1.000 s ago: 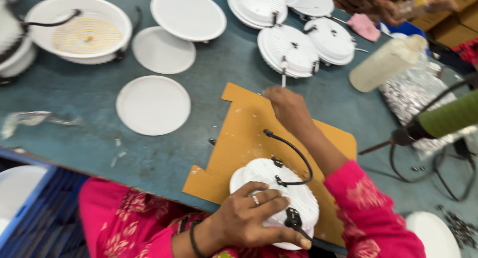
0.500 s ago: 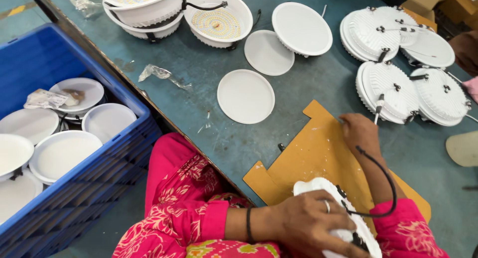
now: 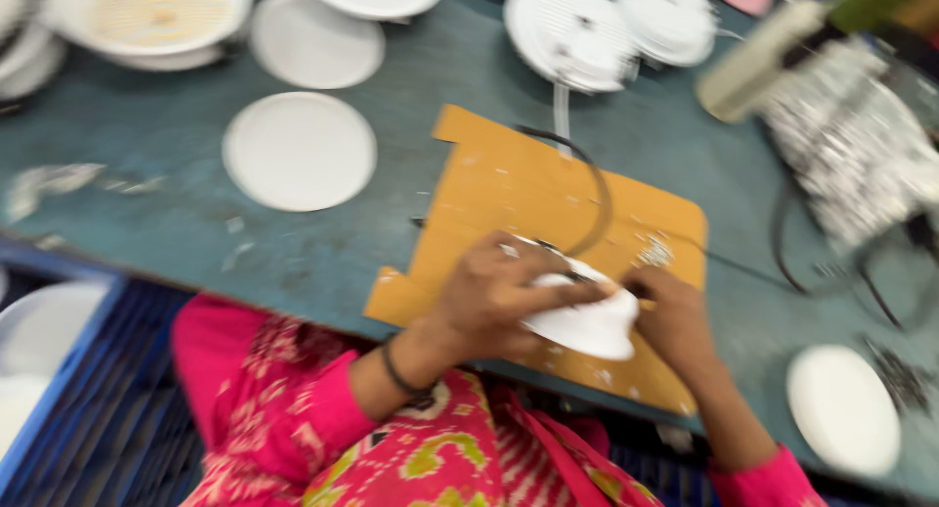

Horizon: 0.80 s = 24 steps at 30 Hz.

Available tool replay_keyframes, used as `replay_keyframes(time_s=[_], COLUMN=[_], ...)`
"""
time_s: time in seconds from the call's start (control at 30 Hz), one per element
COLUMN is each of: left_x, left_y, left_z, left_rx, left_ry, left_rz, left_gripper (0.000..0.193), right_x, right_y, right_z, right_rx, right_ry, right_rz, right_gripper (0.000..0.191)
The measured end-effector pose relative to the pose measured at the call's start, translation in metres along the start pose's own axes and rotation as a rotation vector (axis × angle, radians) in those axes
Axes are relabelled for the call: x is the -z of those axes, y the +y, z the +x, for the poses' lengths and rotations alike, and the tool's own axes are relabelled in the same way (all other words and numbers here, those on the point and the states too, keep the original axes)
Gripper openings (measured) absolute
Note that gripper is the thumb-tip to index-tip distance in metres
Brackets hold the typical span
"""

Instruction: The person assembles LED light fixtures by securing mounting brackets to the back of white circular housings using a handheld electric screwdriver. They pick up each unit, align the bracket, drive screws, and place the finished unit into a blue crate.

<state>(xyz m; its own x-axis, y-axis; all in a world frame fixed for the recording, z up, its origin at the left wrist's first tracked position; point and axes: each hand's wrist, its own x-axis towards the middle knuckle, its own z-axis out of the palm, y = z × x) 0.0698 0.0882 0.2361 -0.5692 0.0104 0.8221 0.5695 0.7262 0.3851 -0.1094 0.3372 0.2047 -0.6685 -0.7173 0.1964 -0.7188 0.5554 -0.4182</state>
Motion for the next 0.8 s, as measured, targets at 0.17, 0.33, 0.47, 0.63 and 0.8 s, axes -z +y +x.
replay_keyframes(time_s=[0.17, 0.33, 0.47, 0.63, 0.8], left_x=[0.003, 0.003, 0.002, -0.005, -0.014], left_y=[-0.002, 0.001, 0.005, 0.011, 0.013], left_z=[-0.002, -0.002, 0.002, 0.013, 0.022], left_rx=[-0.001, -0.028, -0.045, -0.001, 0.014], left_ry=[0.024, -0.008, -0.012, -0.024, -0.078], left_rz=[0.015, 0.038, 0.06, 0.081, 0.084], left_gripper=[0.067, 0.066, 0.068, 0.062, 0.066], right_x=[-0.023, -0.02, 0.002, 0.07, 0.079], right_y=[0.013, 0.011, -0.013, -0.057, -0.097], right_z=[-0.027, -0.024, -0.013, -0.026, -0.025], right_rx=[0.178, 0.157, 0.106, 0.054, 0.483], right_ry=[0.016, -0.041, 0.025, 0.181, 0.246], right_rz=[-0.362, -0.374, -0.151, 0.536, 0.312], right_gripper=[0.021, 0.021, 0.017, 0.014, 0.02])
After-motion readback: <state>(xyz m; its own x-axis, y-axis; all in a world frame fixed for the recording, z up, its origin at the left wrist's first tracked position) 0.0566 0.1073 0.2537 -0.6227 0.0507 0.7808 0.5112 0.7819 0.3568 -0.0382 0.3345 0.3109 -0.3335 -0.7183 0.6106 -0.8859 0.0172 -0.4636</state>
